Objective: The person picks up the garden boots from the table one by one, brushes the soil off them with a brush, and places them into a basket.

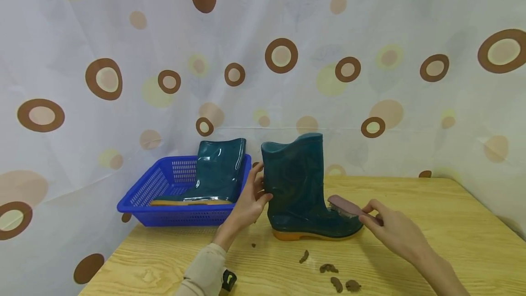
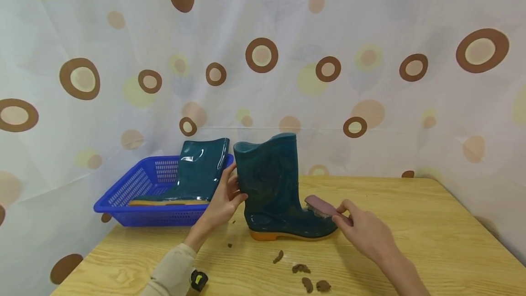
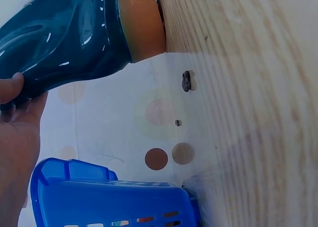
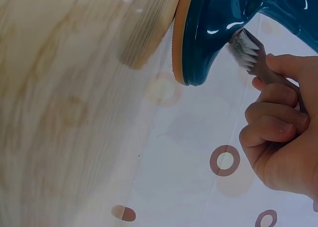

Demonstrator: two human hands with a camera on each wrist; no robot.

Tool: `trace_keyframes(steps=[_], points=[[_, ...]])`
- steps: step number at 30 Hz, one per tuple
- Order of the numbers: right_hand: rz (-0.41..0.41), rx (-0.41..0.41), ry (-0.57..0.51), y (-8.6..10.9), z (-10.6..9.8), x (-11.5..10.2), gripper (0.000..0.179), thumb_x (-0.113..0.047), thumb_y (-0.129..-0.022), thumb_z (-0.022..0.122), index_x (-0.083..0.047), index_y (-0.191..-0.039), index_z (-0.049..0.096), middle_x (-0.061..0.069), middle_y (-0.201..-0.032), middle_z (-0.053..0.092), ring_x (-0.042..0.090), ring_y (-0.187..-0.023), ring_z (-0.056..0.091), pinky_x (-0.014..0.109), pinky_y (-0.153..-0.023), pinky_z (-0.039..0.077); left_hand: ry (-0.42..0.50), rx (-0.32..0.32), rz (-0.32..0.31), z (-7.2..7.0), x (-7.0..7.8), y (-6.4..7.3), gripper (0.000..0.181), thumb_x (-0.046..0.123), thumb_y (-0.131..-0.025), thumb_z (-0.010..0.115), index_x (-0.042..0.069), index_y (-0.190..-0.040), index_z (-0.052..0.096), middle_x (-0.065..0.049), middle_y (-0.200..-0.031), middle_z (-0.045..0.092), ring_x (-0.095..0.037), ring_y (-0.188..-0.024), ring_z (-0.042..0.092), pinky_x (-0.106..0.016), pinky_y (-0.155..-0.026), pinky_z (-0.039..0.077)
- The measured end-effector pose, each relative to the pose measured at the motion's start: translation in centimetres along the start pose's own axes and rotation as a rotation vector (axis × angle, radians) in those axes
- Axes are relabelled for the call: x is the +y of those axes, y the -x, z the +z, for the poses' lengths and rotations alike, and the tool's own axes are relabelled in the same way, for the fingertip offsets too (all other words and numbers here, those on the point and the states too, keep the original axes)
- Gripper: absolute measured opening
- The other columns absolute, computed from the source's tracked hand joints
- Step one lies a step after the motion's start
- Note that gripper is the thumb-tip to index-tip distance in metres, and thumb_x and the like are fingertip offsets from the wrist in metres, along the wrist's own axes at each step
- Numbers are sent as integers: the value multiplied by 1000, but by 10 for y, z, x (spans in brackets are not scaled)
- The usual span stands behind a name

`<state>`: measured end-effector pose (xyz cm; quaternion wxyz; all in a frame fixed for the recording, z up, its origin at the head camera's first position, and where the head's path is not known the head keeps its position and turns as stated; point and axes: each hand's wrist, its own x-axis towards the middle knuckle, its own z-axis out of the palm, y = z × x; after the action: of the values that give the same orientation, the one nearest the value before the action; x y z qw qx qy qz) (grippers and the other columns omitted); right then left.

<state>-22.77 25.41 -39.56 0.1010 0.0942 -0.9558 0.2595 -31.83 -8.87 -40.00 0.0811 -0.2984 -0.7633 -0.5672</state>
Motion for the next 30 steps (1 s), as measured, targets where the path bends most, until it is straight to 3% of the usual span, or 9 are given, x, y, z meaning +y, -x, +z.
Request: trace_keyframes(steps=[10, 15, 20, 24, 30], points=[[17, 74, 40, 2, -2, 5, 37, -44, -102, 52, -11, -115, 59, -4, -57, 40, 8, -46, 28, 23, -43, 24, -4, 9, -4, 0, 1, 1, 85, -5, -96, 55, 44, -152, 13, -14, -149, 46, -33, -134, 52, -51, -110, 42], [-12, 65, -25, 1, -2, -4, 38, -45, -102, 51, -11, -118, 59, -4, -58, 41, 7, -46, 29, 24, -43, 26, -5, 11, 0, 1, 0, 1, 85, -4, -96, 55, 44, -152, 12, -13, -150, 45, -32, -135, 51, -50, -110, 42], [-15, 17, -24, 1, 1, -10, 36, -43, -102, 52, -11, -116, 59, -4, -57, 41, 7, -46, 29, 23, -44, 26, 0, 14, 1, 0, -1, 2, 86, -3, -97, 55, 46, -152, 12, -12, -149, 46, -31, -135, 52, -49, -110, 42], [17, -5, -6, 3, 1, -5, 35, -42, -103, 51, -11, -116, 58, -4, -57, 40, 8, -46, 28, 23, -43, 25, 2, 14, -4, 1, -1, 2, 86, -3, -97, 55, 47, -152, 12, -10, -150, 45, -30, -135, 52, -48, -111, 42], [47, 31, 42, 4, -1, 6, 38, -46, -102, 50, -11, -116, 57, -4, -55, 40, 9, -45, 29, 23, -42, 24, -6, 15, -7, 0, -2, 2, 86, -2, -97, 55, 48, -151, 12, -8, -150, 46, -28, -134, 53, -47, -111, 42]])
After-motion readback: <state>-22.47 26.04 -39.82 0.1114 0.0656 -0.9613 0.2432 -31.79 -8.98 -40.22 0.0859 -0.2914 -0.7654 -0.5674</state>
